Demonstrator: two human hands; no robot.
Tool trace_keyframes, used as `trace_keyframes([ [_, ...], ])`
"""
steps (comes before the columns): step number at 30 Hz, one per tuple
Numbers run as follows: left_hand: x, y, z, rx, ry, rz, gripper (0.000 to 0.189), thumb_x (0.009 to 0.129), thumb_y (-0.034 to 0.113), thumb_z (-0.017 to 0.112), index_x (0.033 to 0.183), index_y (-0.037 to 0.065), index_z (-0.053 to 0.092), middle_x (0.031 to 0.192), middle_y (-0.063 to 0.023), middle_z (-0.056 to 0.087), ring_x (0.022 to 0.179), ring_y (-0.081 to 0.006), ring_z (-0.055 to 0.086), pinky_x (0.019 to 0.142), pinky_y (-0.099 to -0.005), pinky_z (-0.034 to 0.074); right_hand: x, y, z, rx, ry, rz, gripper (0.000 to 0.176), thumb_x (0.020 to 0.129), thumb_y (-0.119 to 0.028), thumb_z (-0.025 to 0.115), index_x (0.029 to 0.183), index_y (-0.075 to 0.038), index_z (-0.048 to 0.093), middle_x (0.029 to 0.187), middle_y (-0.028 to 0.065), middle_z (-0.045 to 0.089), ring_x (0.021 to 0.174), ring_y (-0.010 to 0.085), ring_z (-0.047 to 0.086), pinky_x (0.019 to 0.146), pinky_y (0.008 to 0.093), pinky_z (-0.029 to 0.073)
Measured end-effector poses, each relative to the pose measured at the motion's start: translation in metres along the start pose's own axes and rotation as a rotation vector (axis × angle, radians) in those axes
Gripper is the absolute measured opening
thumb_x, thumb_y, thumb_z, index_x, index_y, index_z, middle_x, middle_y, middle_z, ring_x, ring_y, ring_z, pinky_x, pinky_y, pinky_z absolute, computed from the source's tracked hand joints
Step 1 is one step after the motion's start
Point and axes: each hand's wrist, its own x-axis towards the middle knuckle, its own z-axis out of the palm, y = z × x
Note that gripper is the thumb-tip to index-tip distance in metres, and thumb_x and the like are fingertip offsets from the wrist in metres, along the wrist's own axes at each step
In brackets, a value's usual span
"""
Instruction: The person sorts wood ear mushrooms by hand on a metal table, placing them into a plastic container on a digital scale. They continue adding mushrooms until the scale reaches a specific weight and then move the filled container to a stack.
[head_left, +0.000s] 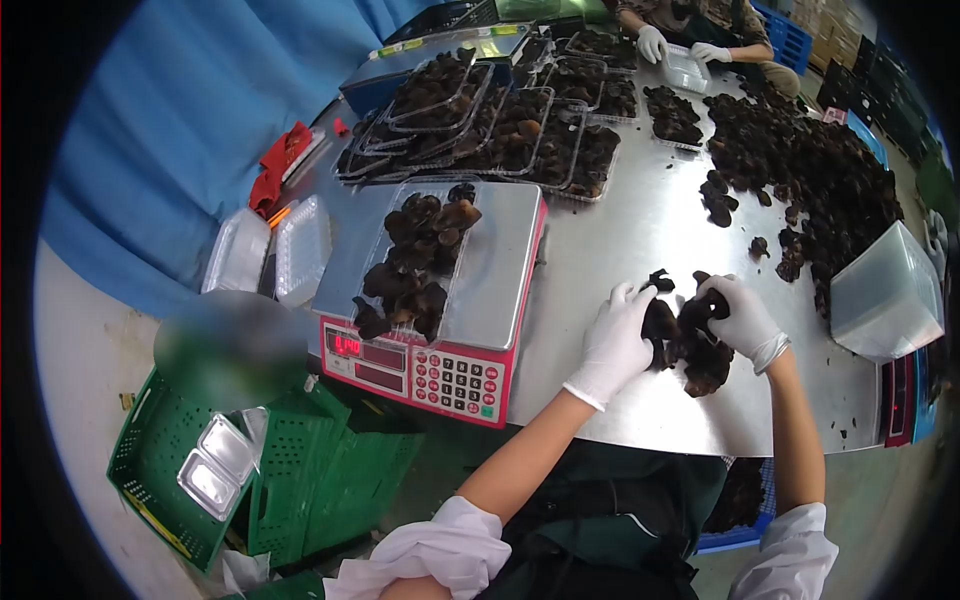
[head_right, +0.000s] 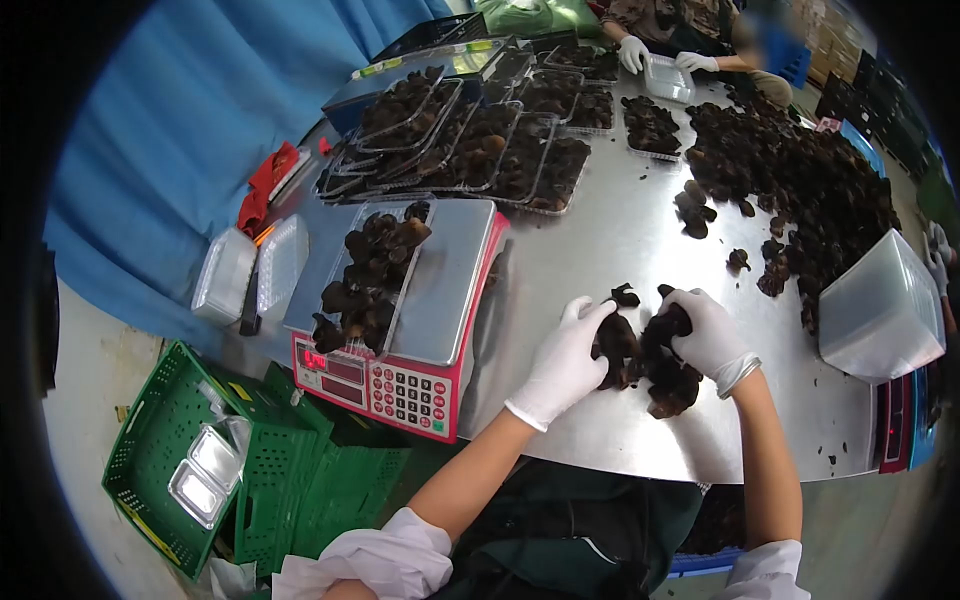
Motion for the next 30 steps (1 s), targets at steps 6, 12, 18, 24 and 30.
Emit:
trace_keyframes([
  [6, -0.016, -0.021, 0.021, 0.011, 0.207, 0.112, 0.061, 0.084, 0.015, 0.066, 0.142, 0.01, 0.05, 0.143, -0.0235, 0.043, 0.123, -0.0443, 0.046, 0.106, -0.0491, 0.041, 0.016, -0.025, -0.015, 0.049, -0.044, -0.069, 0.035, 0.069, 0.009, 0.062, 0.1, -0.006, 0.066, 0.098, 0.0112, 0.063, 0.09, 0.0248, 0.063, 0.085, 0.0325, 0.051],
  [12, -0.033, -0.024, 0.037, 0.042, 0.318, 0.222, 0.07, 0.09, 0.044, 0.065, 0.145, 0.006, 0.046, 0.148, -0.0259, 0.035, 0.131, -0.0459, 0.035, 0.111, -0.0536, 0.031, 0.064, -0.152, 0.019, 0.359, -0.232, -0.472, 0.031, 0.074, 0.012, 0.059, 0.101, -0.003, 0.062, 0.107, 0.0117, 0.064, 0.095, 0.0208, 0.066, 0.084, 0.0321, 0.053],
  [18, -0.031, -0.031, 0.044, -0.044, 0.22, 0.185, 0.071, 0.089, 0.043, 0.065, 0.142, 0.001, 0.046, 0.141, -0.0279, 0.042, 0.133, -0.047, 0.034, 0.112, -0.055, 0.028, 0.13, -0.258, 0.101, 0.249, -0.166, -0.782, 0.035, 0.076, 0.001, 0.067, 0.11, -0.006, 0.062, 0.107, 0.0126, 0.062, 0.107, 0.0288, 0.06, 0.094, 0.0359, 0.049],
  [24, -0.03, -0.039, 0.047, -0.314, -0.004, 0.113, 0.063, 0.086, 0.038, 0.067, 0.134, -0.001, 0.054, 0.138, -0.0267, 0.047, 0.132, -0.045, 0.037, 0.111, -0.0523, 0.03, 0.132, -0.279, 0.137, -0.29, -0.223, -0.622, 0.06, 0.085, -0.045, 0.07, 0.139, -0.021, 0.055, 0.152, 0.0293, 0.034, 0.127, 0.0545, 0.043, 0.111, 0.0524, 0.036],
  [30, -0.034, -0.027, 0.035, -0.117, 0.286, 0.183, 0.059, 0.087, 0.029, 0.066, 0.139, 0.004, 0.049, 0.148, -0.0236, 0.037, 0.134, -0.0422, 0.034, 0.112, -0.0527, 0.031, 0.147, -0.256, 0.079, 0.115, -0.045, -0.776, 0.043, 0.091, -0.027, 0.068, 0.13, -0.01, 0.062, 0.139, 0.026, 0.05, 0.129, 0.0362, 0.049, 0.108, 0.0423, 0.04],
])
